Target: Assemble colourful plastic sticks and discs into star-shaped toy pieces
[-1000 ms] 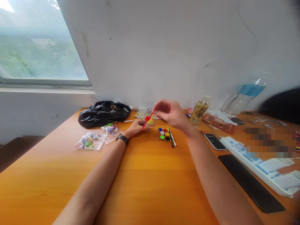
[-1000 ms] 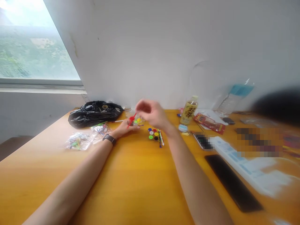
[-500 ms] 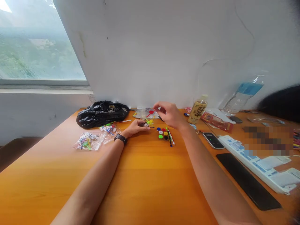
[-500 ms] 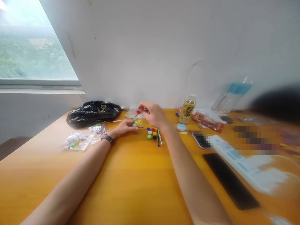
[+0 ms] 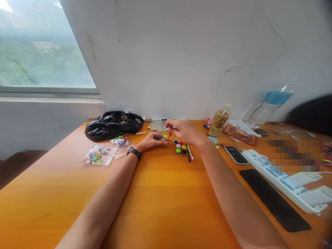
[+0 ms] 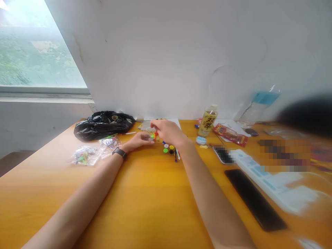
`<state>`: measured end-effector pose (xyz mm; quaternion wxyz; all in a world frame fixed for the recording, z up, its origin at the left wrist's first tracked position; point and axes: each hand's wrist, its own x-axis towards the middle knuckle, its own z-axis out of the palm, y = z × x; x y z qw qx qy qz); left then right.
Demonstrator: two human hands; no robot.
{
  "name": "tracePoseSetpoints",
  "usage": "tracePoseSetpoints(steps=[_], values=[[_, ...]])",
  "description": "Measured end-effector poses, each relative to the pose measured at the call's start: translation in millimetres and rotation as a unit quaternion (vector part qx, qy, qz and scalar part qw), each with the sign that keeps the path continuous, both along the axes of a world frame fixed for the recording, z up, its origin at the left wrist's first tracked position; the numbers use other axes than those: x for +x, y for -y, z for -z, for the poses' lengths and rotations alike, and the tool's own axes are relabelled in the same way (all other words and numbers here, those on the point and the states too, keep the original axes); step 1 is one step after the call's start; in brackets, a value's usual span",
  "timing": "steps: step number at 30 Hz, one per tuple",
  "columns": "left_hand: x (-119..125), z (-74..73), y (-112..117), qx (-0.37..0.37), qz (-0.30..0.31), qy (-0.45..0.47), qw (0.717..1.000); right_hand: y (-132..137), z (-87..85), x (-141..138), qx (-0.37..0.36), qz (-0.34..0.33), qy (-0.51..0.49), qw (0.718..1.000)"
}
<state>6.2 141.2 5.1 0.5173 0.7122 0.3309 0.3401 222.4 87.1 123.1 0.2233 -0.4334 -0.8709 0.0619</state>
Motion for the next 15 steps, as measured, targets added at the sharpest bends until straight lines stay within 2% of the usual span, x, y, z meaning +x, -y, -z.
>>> tracePoseSetpoints(steps=[5,9,15], values=[[1.2,0.1,-0.7,-0.005,0.033,0.01,0.999,-2.1,5.8,-6.4,0.002,0.04,0.066,0.997],[1.2,0.7,-1.0,0.0,0.035,0.014,0.999,-2.0,3.5,-2.4,-0.022,0.037,0.061,0.997],[-4.0,-13.8,2.5,-0.006,0.033,-0.011,0.999,-4.6,6.8,-1.7,-0.026,0.045,0.054,0.997]])
